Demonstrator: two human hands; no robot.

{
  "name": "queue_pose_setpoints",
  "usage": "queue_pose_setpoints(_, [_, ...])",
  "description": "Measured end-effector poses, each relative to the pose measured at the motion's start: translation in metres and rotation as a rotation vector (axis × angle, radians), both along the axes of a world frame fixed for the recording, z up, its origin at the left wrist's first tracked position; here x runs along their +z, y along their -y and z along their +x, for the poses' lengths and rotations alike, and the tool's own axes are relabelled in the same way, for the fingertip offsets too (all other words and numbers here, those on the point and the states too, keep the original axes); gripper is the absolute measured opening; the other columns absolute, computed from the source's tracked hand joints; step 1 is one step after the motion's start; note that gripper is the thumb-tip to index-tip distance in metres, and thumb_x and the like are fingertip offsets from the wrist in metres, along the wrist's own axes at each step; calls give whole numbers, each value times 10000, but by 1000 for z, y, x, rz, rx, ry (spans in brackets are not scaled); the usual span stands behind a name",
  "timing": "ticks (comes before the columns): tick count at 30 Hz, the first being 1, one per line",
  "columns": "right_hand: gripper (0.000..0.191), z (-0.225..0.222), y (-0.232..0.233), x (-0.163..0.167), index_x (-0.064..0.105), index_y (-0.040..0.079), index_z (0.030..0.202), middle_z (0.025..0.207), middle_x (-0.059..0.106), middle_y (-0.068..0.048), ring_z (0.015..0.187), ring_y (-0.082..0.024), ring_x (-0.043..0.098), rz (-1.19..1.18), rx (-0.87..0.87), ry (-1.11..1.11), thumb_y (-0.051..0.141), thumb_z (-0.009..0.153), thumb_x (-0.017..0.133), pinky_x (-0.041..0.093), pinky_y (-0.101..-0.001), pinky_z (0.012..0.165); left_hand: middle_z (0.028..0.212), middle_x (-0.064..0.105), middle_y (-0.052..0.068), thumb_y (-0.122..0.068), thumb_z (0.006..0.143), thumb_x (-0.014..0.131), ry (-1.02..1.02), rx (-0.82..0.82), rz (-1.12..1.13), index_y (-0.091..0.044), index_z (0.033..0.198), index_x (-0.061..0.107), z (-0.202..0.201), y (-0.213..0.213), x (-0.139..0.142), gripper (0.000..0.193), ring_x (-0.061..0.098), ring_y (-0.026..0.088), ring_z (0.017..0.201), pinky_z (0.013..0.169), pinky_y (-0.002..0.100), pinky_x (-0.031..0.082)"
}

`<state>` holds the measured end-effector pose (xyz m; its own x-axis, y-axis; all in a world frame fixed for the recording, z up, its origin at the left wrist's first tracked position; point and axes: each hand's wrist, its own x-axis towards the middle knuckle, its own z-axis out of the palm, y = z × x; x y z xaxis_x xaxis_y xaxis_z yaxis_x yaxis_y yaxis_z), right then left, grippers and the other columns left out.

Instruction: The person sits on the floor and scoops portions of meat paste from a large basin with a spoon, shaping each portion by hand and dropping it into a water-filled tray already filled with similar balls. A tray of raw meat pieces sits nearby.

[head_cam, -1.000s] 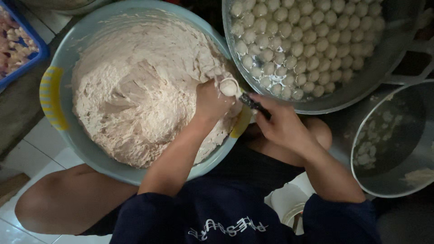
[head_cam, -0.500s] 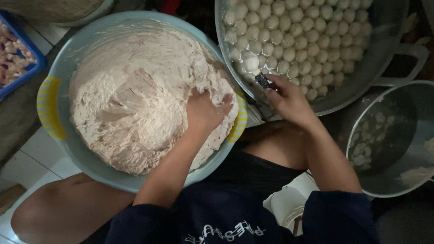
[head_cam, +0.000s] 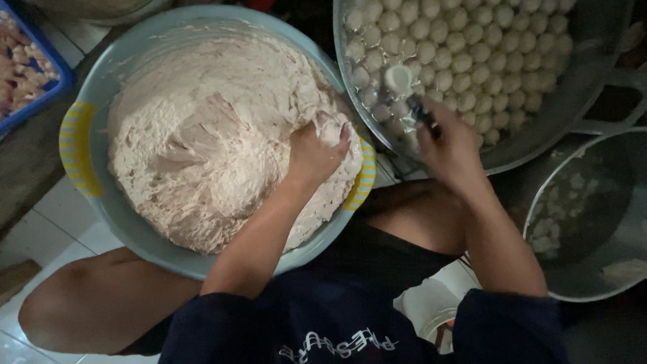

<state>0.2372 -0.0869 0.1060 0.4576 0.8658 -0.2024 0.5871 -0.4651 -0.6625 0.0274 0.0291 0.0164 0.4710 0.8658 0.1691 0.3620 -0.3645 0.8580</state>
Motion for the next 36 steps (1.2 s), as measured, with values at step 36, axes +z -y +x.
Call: queue_pose_setpoints(36, [420,14,-15,-14,634,45,1313,1079,703,-215,928,-386,711,-21,-49,154,85,901,703,552,-453,802,1079,721,202,-335,917,754,-270,-140,191,-94,1116,728,-12,6,-6,314,673,444,950,853,535,510])
